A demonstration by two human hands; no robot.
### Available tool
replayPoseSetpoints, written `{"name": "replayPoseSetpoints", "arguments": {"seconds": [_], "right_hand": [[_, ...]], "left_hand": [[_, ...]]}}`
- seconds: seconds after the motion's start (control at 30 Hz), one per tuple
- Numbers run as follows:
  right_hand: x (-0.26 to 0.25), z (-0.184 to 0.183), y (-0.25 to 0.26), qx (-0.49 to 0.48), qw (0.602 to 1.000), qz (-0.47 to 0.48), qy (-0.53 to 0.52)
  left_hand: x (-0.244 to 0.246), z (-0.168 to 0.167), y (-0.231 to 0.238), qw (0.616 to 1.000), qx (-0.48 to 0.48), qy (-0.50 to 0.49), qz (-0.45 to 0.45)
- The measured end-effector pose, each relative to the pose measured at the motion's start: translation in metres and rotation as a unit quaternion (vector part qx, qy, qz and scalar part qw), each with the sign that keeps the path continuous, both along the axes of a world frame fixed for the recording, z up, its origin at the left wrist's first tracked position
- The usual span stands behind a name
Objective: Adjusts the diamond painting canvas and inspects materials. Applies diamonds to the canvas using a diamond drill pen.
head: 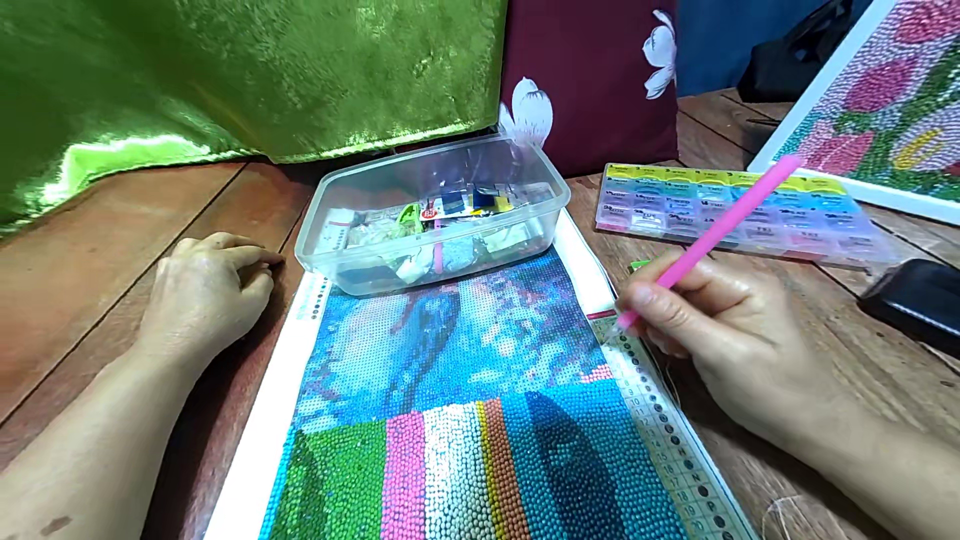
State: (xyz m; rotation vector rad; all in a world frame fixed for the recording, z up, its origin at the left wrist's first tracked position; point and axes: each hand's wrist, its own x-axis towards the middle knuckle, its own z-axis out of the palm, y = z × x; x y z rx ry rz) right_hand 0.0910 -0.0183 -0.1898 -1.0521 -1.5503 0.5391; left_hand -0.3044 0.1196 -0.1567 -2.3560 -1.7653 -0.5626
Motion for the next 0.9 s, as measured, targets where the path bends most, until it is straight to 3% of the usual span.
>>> {"name": "replayPoseSetpoints", "arguments": {"seconds": [0.2,0.4,0.57,0.73,0.9], "right_hand": [[0.039,0.024,0.001,-0.05,0.99,-0.041,0.124],[0.076,0.004,-0.012,0.0,0.992,-0.126,0.017],[0.072,-0.011,-0.014,0.016,0.987,-0.144,-0.067],[0.075,-0.013,-0.011,-0.001,0.985,-0.15,-0.087],[0.074,-0.012,-0.012,-0.013,0.985,-0.14,-0.1]], "left_hand": [[-0.003,-0.002,0.002,1.0,0.008,-0.006,-0.011],[-0.006,-0.004,0.007,1.0,-0.003,-0.014,-0.011],[0.001,0.0,0.001,0.999,-0.023,-0.014,0.02],[0.017,0.012,-0.01,0.993,-0.099,-0.025,0.061],[0.011,0.007,-0.007,0.995,-0.078,-0.02,0.064]]}}
